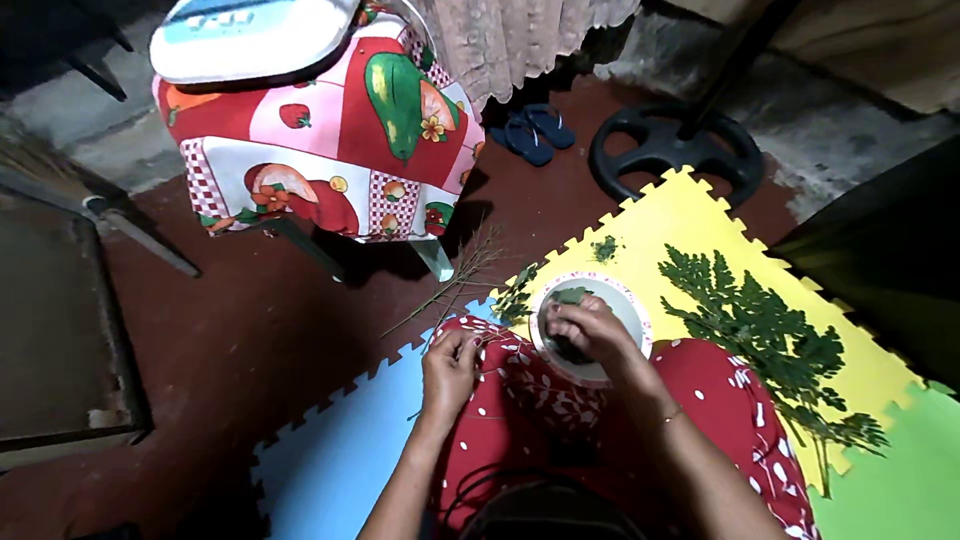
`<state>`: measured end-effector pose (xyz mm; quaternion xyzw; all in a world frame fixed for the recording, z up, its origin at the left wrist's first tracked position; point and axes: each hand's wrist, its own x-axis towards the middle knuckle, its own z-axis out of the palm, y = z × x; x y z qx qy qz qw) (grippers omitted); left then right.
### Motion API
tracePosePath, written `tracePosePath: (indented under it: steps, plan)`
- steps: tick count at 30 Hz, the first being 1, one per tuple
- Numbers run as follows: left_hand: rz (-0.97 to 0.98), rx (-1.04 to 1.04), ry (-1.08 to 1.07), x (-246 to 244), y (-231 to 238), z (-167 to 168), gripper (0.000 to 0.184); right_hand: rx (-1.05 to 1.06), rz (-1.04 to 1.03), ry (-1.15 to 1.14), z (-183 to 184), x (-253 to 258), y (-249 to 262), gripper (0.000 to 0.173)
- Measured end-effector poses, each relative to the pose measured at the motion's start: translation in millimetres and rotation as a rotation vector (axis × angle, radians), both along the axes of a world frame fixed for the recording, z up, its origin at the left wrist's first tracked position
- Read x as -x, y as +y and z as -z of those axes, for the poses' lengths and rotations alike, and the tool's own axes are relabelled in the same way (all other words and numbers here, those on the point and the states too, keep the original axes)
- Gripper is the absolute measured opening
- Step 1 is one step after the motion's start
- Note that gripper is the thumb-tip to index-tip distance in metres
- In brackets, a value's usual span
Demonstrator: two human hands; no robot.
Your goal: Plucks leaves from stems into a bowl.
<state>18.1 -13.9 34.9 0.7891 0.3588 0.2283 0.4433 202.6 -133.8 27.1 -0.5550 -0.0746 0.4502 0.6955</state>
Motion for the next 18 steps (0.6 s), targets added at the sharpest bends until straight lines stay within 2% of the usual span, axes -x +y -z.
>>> tracePosePath:
  steps: [2, 5, 8, 10, 12, 15, 18]
  plan:
    - [-0.031, 0.027, 0.05, 3.8, 3.7, 3.6, 0.017, -0.021, 0.101, 0.053, 8.3, -18.3, -8.6, 0.018]
    - [-0.017, -0.003, 0.22, -1.9, 7.8, 7.9, 0.02, -0.008, 0.101, 0.102, 12.2, -32.4, -19.7, 0.018]
    - [0.094, -0.106, 0.446, -17.4, 14.3, 1.0, 0.038, 0.043, 0.063, 0.142, 16.4, -34.7, -24.0, 0.016]
    - [0.126, -0.27, 0.362, -30.1, 11.6, -2.2, 0.046, 0.069, 0.047, 0.168, 19.8, -34.8, -24.7, 0.015]
    - [0.228, -0.404, 0.209, -47.4, 3.8, -4.7, 0.043, 0.06, 0.014, 0.199, 24.7, -35.1, -24.4, 0.015]
    - [0.546, -0.385, 0.148, -81.2, -11.7, -8.6, 0.038, 0.014, -0.008, 0.231, 33.6, -35.9, -22.2, 0.014]
    - [0.738, -0.397, 0.058, -107.4, -22.1, 14.6, 0.034, 0.019, 0.002, 0.203, 42.4, -35.7, -24.2, 0.012]
